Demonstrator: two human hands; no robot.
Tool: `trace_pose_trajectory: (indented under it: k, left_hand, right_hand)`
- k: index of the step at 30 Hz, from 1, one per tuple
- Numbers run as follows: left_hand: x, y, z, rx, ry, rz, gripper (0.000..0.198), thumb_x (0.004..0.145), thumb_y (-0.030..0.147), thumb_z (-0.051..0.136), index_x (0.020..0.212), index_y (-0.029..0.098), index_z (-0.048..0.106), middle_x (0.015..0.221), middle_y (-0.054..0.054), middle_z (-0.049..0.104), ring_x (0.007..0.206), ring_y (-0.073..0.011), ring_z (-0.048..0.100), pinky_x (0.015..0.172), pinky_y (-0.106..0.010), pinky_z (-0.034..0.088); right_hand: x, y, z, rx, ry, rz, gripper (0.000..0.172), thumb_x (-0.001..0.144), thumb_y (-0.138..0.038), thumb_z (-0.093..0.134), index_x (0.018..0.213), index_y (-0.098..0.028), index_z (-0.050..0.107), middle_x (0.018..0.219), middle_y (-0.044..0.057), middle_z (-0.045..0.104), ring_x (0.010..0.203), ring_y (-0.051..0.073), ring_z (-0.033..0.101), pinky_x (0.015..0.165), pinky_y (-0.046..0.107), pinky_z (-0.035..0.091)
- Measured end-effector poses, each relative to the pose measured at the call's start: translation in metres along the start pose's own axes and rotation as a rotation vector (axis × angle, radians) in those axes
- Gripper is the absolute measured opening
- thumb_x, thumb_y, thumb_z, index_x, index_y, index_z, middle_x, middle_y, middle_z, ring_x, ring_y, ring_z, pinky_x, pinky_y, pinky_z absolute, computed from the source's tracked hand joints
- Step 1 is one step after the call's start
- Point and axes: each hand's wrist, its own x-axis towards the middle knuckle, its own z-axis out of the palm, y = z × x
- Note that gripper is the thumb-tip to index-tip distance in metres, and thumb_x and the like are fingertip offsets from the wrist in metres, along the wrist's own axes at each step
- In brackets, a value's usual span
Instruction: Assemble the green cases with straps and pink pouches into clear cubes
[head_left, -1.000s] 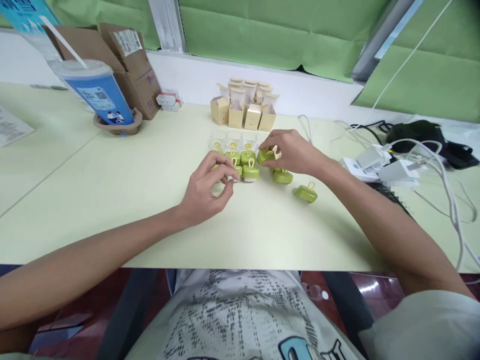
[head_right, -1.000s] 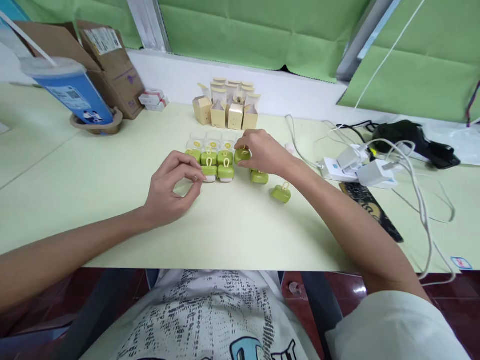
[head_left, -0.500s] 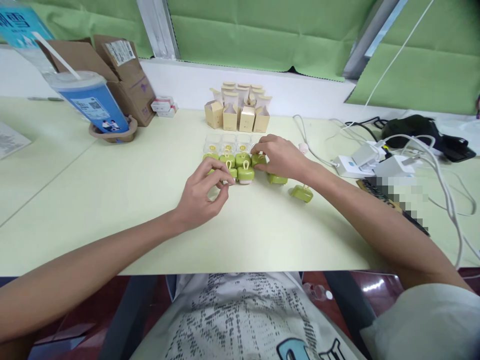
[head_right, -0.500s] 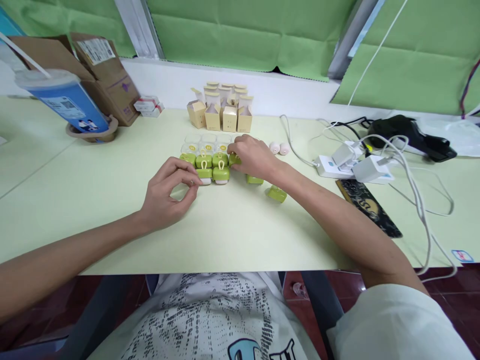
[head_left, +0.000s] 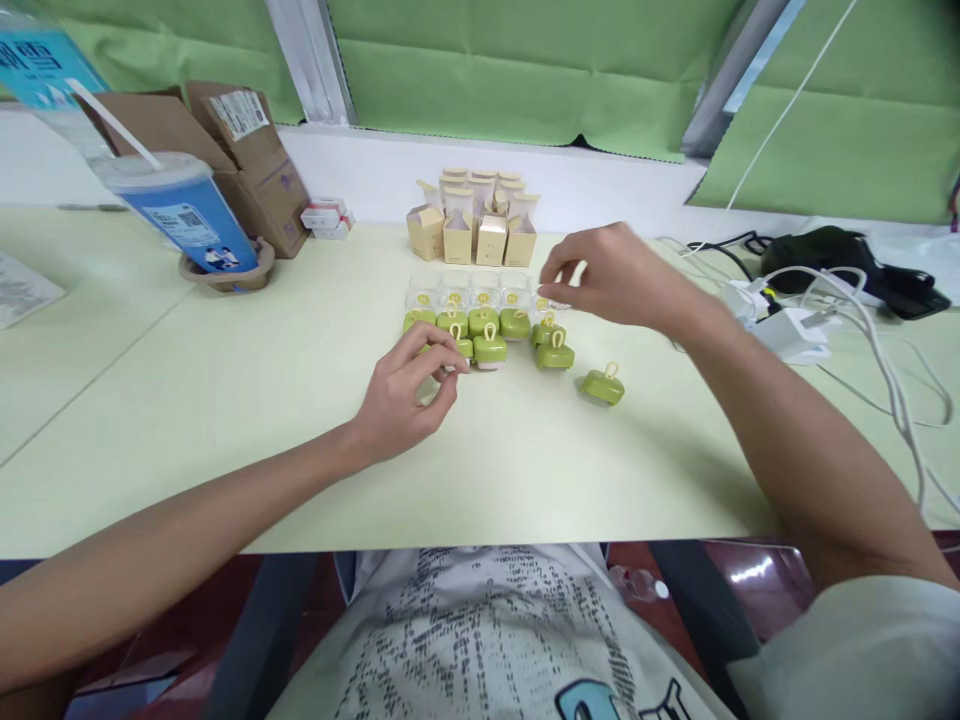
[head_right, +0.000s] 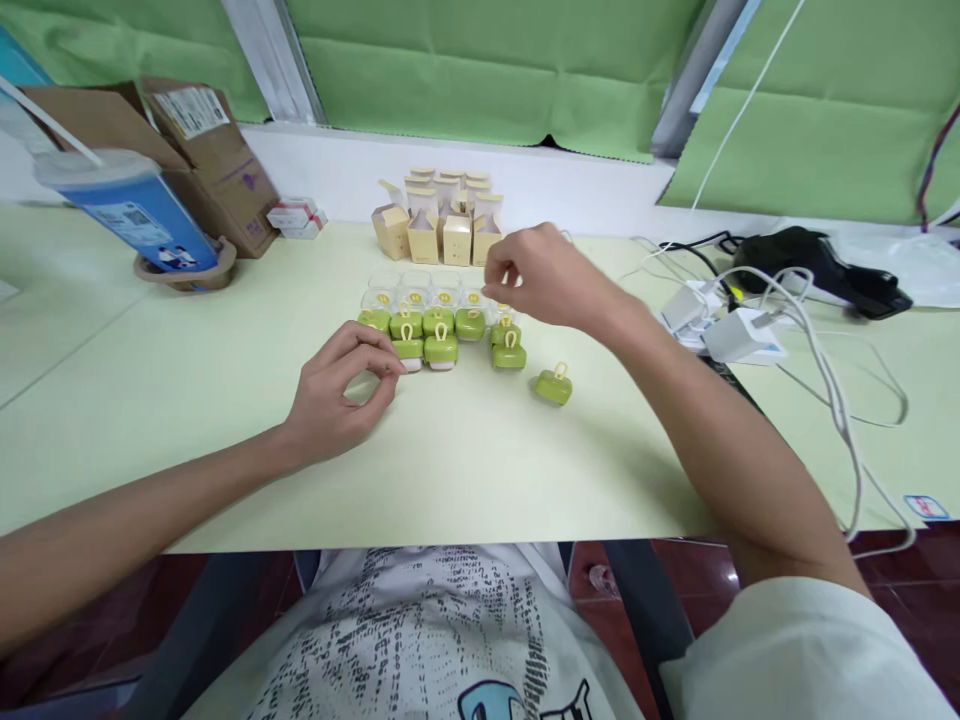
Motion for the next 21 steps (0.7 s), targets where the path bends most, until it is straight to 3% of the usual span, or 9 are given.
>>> trace_pose_trajectory:
  k: [3, 5, 6, 8, 11, 15, 18, 21]
  left_hand:
    - [-0.002, 0.0, 0.001, -0.03, -0.029, 0.003, 0.026, 0.095, -0.003, 0.061, 0.101, 0.021, 0.069, 0.102, -0.003, 0.066, 0.088, -0.0139, 0.068, 0.073, -0.027, 0.059]
    - [-0.005, 0.001, 0.001, -0.066, -0.088, 0.017, 0.025, 0.095, -0.003, 0.059, 0.097, 0.02, 0.068, 0.099, -0.003, 0.067, 0.083, -0.0129, 0.067, 0.069, -0.026, 0.056]
    - [-0.006, 0.001, 0.001, -0.076, -0.129, 0.036, 0.025, 0.095, -0.003, 0.058, 0.095, 0.02, 0.067, 0.098, -0.003, 0.067, 0.08, -0.0123, 0.065, 0.067, -0.026, 0.055]
    - [-0.008, 0.003, 0.0, -0.064, -0.218, 0.102, 0.024, 0.096, -0.002, 0.057, 0.096, 0.02, 0.066, 0.098, -0.003, 0.068, 0.075, -0.0113, 0.063, 0.064, -0.026, 0.052]
    - [-0.011, 0.008, 0.0, -0.015, -0.32, 0.184, 0.019, 0.101, 0.008, 0.061, 0.114, 0.02, 0.066, 0.107, -0.006, 0.071, 0.085, -0.0153, 0.069, 0.066, -0.027, 0.057]
    - [-0.011, 0.013, 0.004, -0.002, -0.318, 0.258, 0.043, 0.105, 0.032, 0.073, 0.144, 0.017, 0.06, 0.131, -0.019, 0.065, 0.118, -0.0272, 0.072, 0.073, -0.033, 0.069]
    - [-0.008, 0.012, 0.005, 0.029, -0.263, 0.346, 0.037, 0.106, 0.034, 0.075, 0.138, 0.02, 0.064, 0.127, -0.016, 0.069, 0.117, -0.0253, 0.074, 0.076, -0.032, 0.071]
    - [-0.005, 0.009, 0.004, 0.019, -0.249, 0.355, 0.027, 0.107, 0.032, 0.075, 0.13, 0.022, 0.065, 0.121, -0.012, 0.075, 0.108, -0.0224, 0.077, 0.079, -0.034, 0.072]
  right_hand:
    - [-0.025, 0.004, -0.019, -0.054, -0.235, 0.157, 0.032, 0.093, -0.056, 0.079, 0.099, -0.024, 0.085, 0.097, 0.01, 0.082, 0.09, 0.032, 0.075, 0.09, 0.05, 0.057]
    - [-0.043, 0.006, -0.018, -0.077, -0.466, 0.23, 0.051, 0.082, -0.064, 0.088, 0.116, -0.026, 0.085, 0.104, 0.011, 0.083, 0.09, 0.034, 0.076, 0.081, 0.048, 0.057]
    - [-0.051, 0.006, -0.015, -0.073, -0.558, 0.23, 0.059, 0.078, -0.064, 0.09, 0.123, -0.026, 0.083, 0.107, 0.011, 0.083, 0.092, 0.035, 0.077, 0.079, 0.047, 0.057]
    - [-0.062, 0.003, -0.003, -0.013, -0.65, 0.149, 0.055, 0.082, -0.059, 0.087, 0.126, -0.025, 0.082, 0.109, 0.011, 0.082, 0.094, 0.034, 0.077, 0.079, 0.045, 0.057]
    - [-0.069, -0.012, 0.021, 0.23, -0.582, -0.014, 0.042, 0.093, -0.052, 0.078, 0.123, -0.023, 0.08, 0.116, 0.01, 0.082, 0.097, 0.028, 0.076, 0.084, 0.042, 0.057]
    - [-0.074, -0.042, 0.057, 0.722, -0.378, -0.029, 0.044, 0.095, -0.056, 0.081, 0.121, -0.021, 0.073, 0.121, 0.01, 0.082, 0.101, 0.023, 0.078, 0.082, 0.038, 0.062]
    - [-0.079, -0.057, 0.073, 0.953, -0.32, -0.047, 0.039, 0.102, -0.052, 0.076, 0.123, -0.02, 0.068, 0.114, 0.008, 0.084, 0.097, 0.022, 0.081, 0.081, 0.038, 0.065]
    - [-0.08, -0.052, 0.064, 0.869, -0.3, -0.117, 0.039, 0.102, -0.053, 0.077, 0.125, -0.022, 0.073, 0.12, 0.008, 0.086, 0.102, 0.023, 0.082, 0.084, 0.039, 0.066]
